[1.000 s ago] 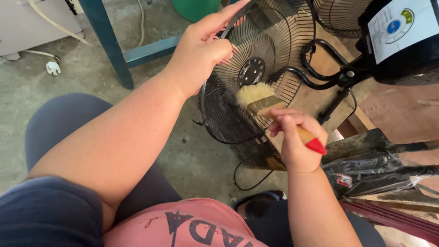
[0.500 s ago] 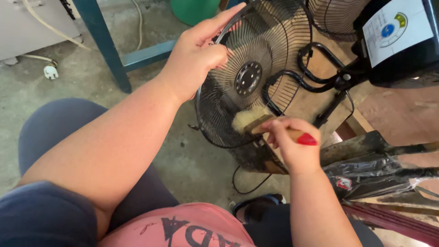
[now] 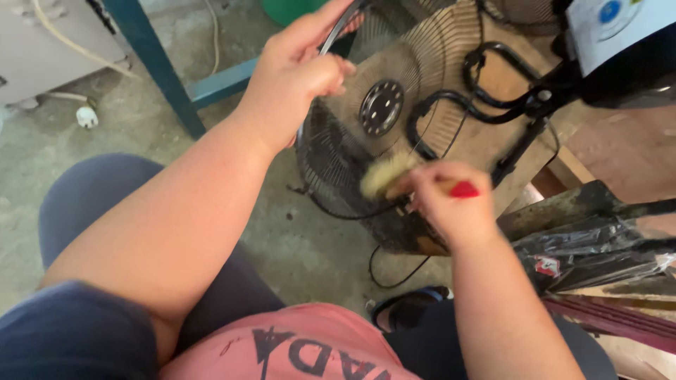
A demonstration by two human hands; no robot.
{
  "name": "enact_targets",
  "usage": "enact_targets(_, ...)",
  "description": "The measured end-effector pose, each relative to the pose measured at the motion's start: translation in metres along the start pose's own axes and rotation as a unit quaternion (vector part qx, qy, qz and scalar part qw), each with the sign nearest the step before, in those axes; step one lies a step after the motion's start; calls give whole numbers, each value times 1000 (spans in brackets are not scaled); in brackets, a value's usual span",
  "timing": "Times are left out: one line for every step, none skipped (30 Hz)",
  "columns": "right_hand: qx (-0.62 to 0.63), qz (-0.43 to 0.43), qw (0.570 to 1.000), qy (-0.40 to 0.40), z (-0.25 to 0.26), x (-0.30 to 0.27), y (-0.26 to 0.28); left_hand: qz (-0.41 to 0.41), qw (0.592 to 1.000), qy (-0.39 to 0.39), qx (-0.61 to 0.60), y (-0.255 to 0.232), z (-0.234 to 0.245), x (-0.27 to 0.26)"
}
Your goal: The person uses a bristle brush to dust the front grille of an electric table fan, then removes the grille and brushes the motor housing and blue fan blades, rotating the fan to reach different sides.
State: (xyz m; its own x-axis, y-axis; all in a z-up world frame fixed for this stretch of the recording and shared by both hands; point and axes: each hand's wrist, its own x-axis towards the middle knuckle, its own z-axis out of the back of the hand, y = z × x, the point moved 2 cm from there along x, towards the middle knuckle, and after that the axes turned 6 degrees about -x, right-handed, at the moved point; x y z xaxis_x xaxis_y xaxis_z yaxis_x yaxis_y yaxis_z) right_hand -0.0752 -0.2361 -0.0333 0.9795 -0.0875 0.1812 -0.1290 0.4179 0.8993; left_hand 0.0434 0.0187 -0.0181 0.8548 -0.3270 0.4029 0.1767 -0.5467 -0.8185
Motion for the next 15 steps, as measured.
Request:
enact_targets(-54,-45,998,6,1,5,1,0,1000,8,5,-2,-2,4)
enact_targets(-107,-91,990,15,2,8,1,1,1000,13,10,-4,-3,4)
enact_targets(-51,-37,998,-3,3,12,4,2,1000,17,15,-4,-3,4)
enact_targets(7,7,1000,-16,2,9,4,-3,1000,17,9,-1,-2,2)
enact_targets(65,52,996,-29,1,6,4,-9,1000,17,2,1,-1,3)
enact_targets(62,43,997,-24,1,2,2,-13,1000,18,-4,3,0,3)
enact_targets(59,34,998,-18,0,-1,2,0,1000,7,-4,4,2,-3)
enact_targets(53,36,998,-16,3,3,3,3,1000,2,-3,4,4,0)
enact_targets(-34,-24,999,-4,7,6,3,6,1000,-3,-3,3,4,2)
enact_targets(-119,-84,989,9,9,11,2,3,1000,9,1,3,4,3)
enact_targets(-203,-144,968,23,11,14,1,-1,1000,21,5,3,3,4)
enact_targets(-130,-78,988,-3,11,14,3,0,1000,29,7,5,4,0)
enact_targets(-56,-11,998,-29,11,14,5,-10,1000,29,4,7,4,2)
enact_targets(19,53,997,-52,12,10,5,-16,999,28,2,10,4,4)
enact_targets(23,50,997,-45,9,8,3,-22,999,27,-1,11,5,2)
